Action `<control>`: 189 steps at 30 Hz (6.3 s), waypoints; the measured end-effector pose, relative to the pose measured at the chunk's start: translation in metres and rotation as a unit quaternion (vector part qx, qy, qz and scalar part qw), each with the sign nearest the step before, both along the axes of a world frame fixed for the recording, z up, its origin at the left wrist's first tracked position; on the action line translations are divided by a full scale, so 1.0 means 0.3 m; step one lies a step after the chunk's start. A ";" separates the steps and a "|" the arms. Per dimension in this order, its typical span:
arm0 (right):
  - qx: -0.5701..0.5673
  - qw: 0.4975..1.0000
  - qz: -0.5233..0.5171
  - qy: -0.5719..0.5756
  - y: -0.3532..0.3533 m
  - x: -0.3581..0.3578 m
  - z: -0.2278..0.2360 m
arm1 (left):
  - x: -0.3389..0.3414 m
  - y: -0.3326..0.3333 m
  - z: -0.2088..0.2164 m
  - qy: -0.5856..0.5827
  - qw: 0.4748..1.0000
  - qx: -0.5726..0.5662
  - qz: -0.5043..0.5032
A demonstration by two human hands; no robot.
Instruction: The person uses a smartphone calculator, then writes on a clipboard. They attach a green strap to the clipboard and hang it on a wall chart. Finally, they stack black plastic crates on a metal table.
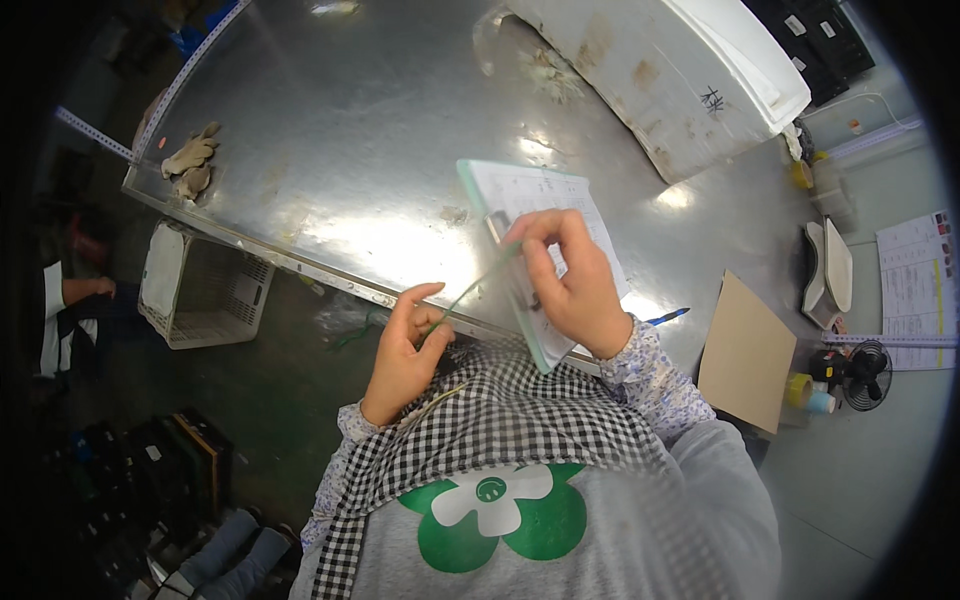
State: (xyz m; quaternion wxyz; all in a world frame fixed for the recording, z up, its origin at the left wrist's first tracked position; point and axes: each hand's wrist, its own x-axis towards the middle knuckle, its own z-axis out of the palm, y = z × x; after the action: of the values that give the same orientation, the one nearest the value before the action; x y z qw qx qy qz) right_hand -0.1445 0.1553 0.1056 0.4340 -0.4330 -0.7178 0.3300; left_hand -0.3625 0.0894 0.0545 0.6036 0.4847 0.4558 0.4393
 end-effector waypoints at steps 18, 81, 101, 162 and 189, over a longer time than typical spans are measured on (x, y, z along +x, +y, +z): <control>-0.199 0.972 0.073 0.103 0.051 -0.100 0.000 | -0.182 0.001 -0.161 0.143 0.987 -0.028 -0.065; -0.307 0.942 0.069 0.115 0.070 -0.226 -0.307 | -0.353 -0.111 -0.130 -0.086 0.985 -0.147 0.010; 0.135 0.973 -0.167 0.089 -0.007 -0.004 0.706 | 0.060 0.553 1.022 -0.051 0.905 0.335 -0.258; 0.264 0.823 -0.501 0.044 -1.230 1.251 1.037 | 1.822 -0.155 1.090 0.060 0.642 0.314 -0.697; 0.424 0.843 -0.322 -0.078 -1.117 2.428 1.653 | 2.965 -0.186 1.688 -0.191 0.746 0.341 -0.539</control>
State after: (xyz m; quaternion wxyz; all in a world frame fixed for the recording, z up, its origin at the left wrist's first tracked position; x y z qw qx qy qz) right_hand 0.5840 -0.1797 0.6014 0.5998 -0.4376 -0.6392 -0.2001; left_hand 0.5270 0.0336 0.5610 0.6089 0.7293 -0.1862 0.2506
